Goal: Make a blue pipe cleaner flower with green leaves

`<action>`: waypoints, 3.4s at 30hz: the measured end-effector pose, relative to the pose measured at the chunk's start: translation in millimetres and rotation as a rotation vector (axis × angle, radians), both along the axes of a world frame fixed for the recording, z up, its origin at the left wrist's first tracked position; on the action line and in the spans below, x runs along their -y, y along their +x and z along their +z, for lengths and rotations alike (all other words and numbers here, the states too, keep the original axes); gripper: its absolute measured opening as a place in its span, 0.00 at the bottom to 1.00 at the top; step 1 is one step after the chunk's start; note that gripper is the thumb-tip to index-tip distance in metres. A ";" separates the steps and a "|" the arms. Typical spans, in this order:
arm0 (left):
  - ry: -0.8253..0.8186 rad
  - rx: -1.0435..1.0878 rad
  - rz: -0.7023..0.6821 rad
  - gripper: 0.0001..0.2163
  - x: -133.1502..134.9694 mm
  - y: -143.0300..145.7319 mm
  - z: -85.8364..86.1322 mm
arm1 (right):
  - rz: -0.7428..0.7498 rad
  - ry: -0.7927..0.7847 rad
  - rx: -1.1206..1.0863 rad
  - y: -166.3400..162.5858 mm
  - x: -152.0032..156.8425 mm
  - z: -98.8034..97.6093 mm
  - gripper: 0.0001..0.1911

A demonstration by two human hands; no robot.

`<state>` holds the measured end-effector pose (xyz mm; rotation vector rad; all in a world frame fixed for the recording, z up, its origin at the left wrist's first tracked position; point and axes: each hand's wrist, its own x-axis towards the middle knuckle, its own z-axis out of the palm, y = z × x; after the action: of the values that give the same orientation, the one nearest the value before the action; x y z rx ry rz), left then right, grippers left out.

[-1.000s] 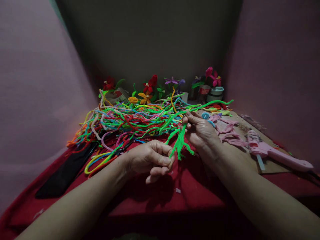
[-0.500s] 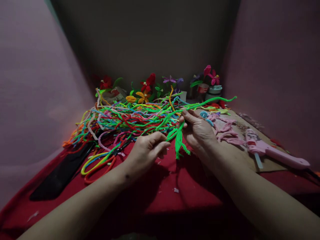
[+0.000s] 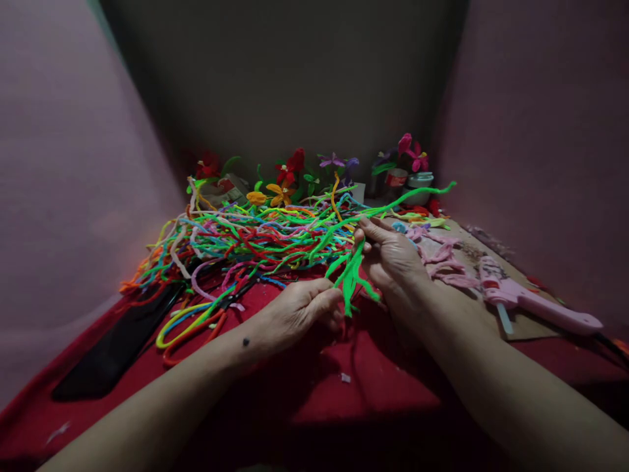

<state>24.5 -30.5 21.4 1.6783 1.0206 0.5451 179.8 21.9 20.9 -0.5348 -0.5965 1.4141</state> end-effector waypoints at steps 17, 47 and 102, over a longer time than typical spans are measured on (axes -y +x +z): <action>0.169 0.394 0.409 0.11 -14.0 -9.6 2.0 | 0.249 0.021 0.300 -16.3 15.5 -14.0 0.05; 0.631 -0.049 0.411 0.05 -9.8 -13.5 16.2 | 0.367 0.296 0.577 -20.6 26.5 -11.5 0.03; 0.030 0.493 0.526 0.08 -43.6 -45.4 19.5 | 0.582 -0.007 0.670 -13.7 18.6 -15.6 0.13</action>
<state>-20.9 13.1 40.9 1.1940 1.0764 1.2526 166.0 3.3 5.3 -0.8986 -1.3657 1.7755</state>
